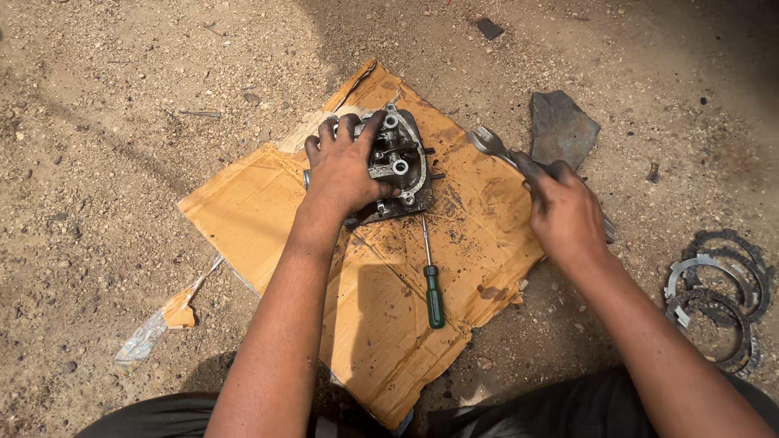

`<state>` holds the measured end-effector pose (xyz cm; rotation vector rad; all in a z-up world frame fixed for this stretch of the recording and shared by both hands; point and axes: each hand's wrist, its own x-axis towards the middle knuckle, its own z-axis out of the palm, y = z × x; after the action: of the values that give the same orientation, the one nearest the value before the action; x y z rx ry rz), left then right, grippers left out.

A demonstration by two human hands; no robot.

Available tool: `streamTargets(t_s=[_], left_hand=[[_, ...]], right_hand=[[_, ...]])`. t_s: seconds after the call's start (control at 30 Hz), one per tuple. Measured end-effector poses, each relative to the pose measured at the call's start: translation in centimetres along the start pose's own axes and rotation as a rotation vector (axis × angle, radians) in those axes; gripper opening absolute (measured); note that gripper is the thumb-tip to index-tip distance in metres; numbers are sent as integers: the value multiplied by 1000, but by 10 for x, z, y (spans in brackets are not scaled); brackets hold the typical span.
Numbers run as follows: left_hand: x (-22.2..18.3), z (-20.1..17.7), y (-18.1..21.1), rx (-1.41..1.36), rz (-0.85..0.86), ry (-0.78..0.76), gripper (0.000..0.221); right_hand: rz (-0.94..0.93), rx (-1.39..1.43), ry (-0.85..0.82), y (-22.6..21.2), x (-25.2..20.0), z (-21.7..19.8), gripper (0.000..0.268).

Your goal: The person cleans and works on a motorcycle cylinder head using a screwdriver and wrench while it rests on a piece of cardboard on the ground. They move the cylinder head and use the tools to scrape grime or manipulate internal components.

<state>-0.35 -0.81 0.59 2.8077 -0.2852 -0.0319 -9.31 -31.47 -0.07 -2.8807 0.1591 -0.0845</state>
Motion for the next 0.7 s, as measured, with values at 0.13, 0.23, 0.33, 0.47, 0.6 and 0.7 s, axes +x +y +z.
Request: streamTargets(t_s=[0.13,0.23,0.33,0.47,0.6,0.7], left_hand=[[-37,3,24,402,-62,305,109],[-78,14,53,261,7,128,78],[-124,35,77,107,213,-422,55],[-174,67,80,94,457,-369,41],[-174,69,64,36,557,-211,32],[-177,52,71,-50,619,121,38]], right_hand=[[321,324,-137,15,5,13,35],[403,586,-145,32,10,19,34],[355,772,-38,48,14,28,35],[203,1059,48,60,4,34,30],[389,1104,47,72,-19,36,26],[321,1088,104,74,-24,33,25]])
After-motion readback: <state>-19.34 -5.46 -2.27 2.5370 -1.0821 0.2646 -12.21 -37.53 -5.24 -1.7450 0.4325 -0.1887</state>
